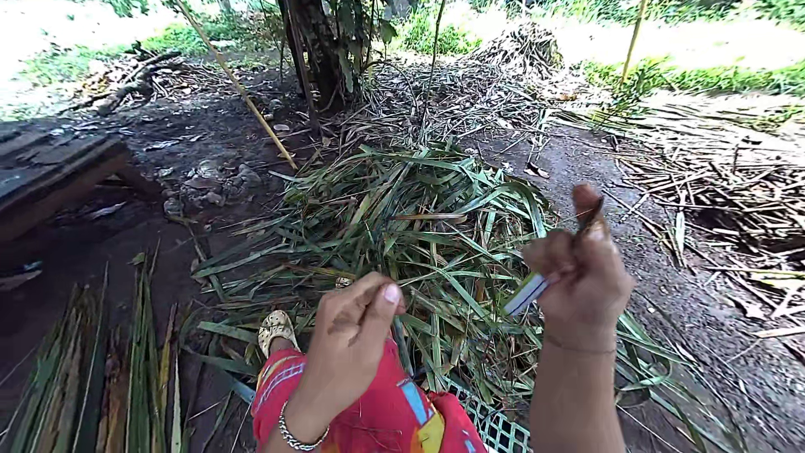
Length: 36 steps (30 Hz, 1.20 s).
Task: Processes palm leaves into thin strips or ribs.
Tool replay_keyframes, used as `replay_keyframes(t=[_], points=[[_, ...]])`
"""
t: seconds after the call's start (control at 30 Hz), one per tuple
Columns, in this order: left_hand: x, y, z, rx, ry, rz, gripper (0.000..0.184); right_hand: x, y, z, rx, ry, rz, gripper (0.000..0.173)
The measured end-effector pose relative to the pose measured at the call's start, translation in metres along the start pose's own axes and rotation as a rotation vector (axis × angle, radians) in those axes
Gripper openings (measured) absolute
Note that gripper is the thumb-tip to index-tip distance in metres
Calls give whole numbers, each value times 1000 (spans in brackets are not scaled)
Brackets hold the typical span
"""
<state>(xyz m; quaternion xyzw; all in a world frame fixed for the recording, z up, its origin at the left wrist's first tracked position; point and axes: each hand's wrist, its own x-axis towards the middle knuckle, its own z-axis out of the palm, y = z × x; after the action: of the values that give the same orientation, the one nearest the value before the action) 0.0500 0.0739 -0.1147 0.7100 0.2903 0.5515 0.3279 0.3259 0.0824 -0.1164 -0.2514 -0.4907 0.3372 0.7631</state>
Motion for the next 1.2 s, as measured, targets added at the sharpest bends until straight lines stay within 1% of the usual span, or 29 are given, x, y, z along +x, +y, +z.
replay_keyframes(t=[0.03, 0.07, 0.1, 0.13, 0.17, 0.2, 0.23, 0.27, 0.3, 0.33, 0.4, 0.43, 0.47, 0.5, 0.53, 0.57, 0.6, 0.67, 0.73, 0.8, 0.83, 0.9, 0.93, 0.97, 1.0, 1.03, 1.07, 1.13, 1.2], points=[[-7, -6, -9, -10, 50, -63, 29, 7, 3, -22, 5, 117, -8, 36], [-13, -11, -18, -18, 113, -132, 27, 13, 8, -45, 61, 263, 3, 43], [-19, -15, -27, -32, 180, -195, 27, 17, 15, -68, 173, 422, 31, 49], [-24, -19, -33, -48, 242, -239, 28, 17, 24, -88, 297, 554, 71, 52], [-28, -21, -37, -62, 291, -264, 28, 11, 36, -102, 404, 640, 139, 52], [-33, -22, -38, -78, 314, -280, 29, 0, 49, -105, 495, 681, 248, 53], [-36, -22, -37, -99, 326, -291, 29, -14, 60, -97, 549, 681, 384, 54], [-39, -22, -35, -121, 328, -301, 29, -32, 70, -81, 549, 628, 529, 57], [-42, -22, -32, -151, 329, -314, 30, -51, 77, -60, 518, 517, 643, 58], [-44, -22, -29, -190, 330, -322, 30, -69, 81, -37, 481, 370, 701, 56], [-47, -23, -23, -271, 329, -338, 31, -97, 83, 6, 439, 48, 691, 42], [-49, -22, -21, -293, 320, -353, 31, -105, 79, 25, 432, -108, 669, 48], [-51, -20, -17, -306, 308, -365, 31, -108, 74, 43, 429, -247, 657, 58], [-53, -19, -14, -323, 291, -378, 30, -106, 68, 60, 421, -353, 648, 66], [-55, -17, -11, -338, 272, -392, 30, -103, 62, 75, 397, -436, 643, 70], [-57, -15, -8, -358, 252, -408, 30, -100, 57, 87, 365, -512, 638, 70], [-59, -13, -6, -376, 236, -422, 30, -96, 55, 97, 353, -570, 638, 67], [-62, -12, -5, -401, 225, -446, 28, -91, 53, 106, 376, -582, 653, 50], [-65, -11, -10, -415, 215, -454, 26, -86, 54, 100, 377, -504, 661, 40], [-69, -10, -18, -399, 218, -468, 25, -74, 53, 77, 342, -352, 609, 38], [-72, -9, -23, -387, 221, -474, 25, -65, 52, 58, 332, -263, 559, 39], [-75, -11, -31, -362, 232, -478, 26, -44, 50, 15, 341, -53, 412, 34], [-76, -12, -34, -355, 248, -476, 26, -35, 50, -4, 375, 83, 345, 39], [-77, -12, -38, -350, 265, -475, 27, -29, 51, -20, 439, 222, 299, 50], [-77, -11, -40, -348, 282, -476, 27, -28, 53, -30, 500, 321, 278, 58], [-76, -11, -41, -349, 290, -481, 28, -33, 57, -32, 523, 356, 280, 60], [-76, -11, -41, -355, 290, -485, 29, -42, 60, -25, 498, 314, 300, 58], [-74, -12, -38, -366, 265, -483, 29, -70, 67, 9, 420, 72, 376, 48], [-72, -11, -34, -357, 224, -476, 29, -96, 70, 51, 372, -213, 484, 62]])
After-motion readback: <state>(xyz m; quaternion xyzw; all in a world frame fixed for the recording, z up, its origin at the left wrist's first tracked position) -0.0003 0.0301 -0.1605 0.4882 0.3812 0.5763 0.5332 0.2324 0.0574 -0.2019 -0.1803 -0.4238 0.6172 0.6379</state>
